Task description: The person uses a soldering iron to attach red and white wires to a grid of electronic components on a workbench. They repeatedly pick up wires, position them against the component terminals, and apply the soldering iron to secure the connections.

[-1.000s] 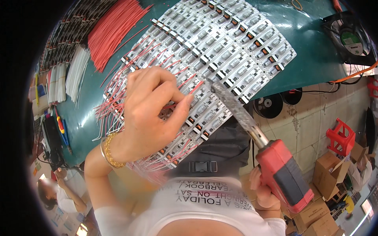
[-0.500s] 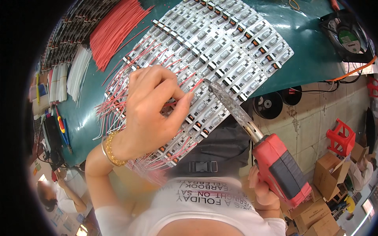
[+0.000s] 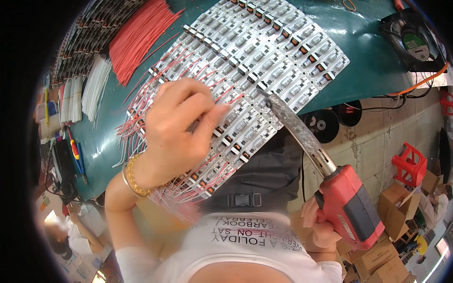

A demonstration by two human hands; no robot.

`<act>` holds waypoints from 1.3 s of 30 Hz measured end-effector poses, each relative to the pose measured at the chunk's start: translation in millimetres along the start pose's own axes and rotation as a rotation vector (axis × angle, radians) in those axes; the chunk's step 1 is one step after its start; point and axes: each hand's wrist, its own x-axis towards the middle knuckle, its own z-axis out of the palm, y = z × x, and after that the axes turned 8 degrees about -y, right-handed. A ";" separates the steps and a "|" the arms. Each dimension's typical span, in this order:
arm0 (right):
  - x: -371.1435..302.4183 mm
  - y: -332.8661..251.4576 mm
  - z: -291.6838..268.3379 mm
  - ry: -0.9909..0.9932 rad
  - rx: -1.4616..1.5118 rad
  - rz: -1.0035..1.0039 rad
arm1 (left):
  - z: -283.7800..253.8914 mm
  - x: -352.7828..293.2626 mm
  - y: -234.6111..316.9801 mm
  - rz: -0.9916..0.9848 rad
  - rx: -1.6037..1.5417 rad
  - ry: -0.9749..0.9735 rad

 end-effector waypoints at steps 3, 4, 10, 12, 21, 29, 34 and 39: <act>-3.8 0.5 -5.5 0.000 0.023 -0.004 | -2.7 1.0 2.5 0.043 0.013 0.045; -4.1 0.8 -6.1 -0.005 0.027 -0.005 | -3.3 1.5 2.8 0.064 0.014 0.062; -5.9 0.8 -3.7 -0.003 0.008 0.002 | 6.9 0.0 9.9 0.031 0.006 0.011; -6.3 1.7 -1.8 0.022 0.020 0.012 | 8.8 -0.6 9.0 0.046 0.021 0.015; -4.8 1.3 1.0 -0.015 -0.056 0.036 | 12.4 -0.8 9.1 0.062 0.083 0.023; -4.4 3.2 -4.0 -0.053 -0.023 -0.001 | 12.7 -0.4 8.9 0.070 0.094 0.027; -7.5 5.3 -2.2 -0.005 -0.038 0.008 | 12.9 -0.4 9.3 0.070 0.099 0.031; -7.8 1.1 -1.1 -0.037 -0.070 0.003 | 13.6 -0.9 8.2 0.075 0.109 0.038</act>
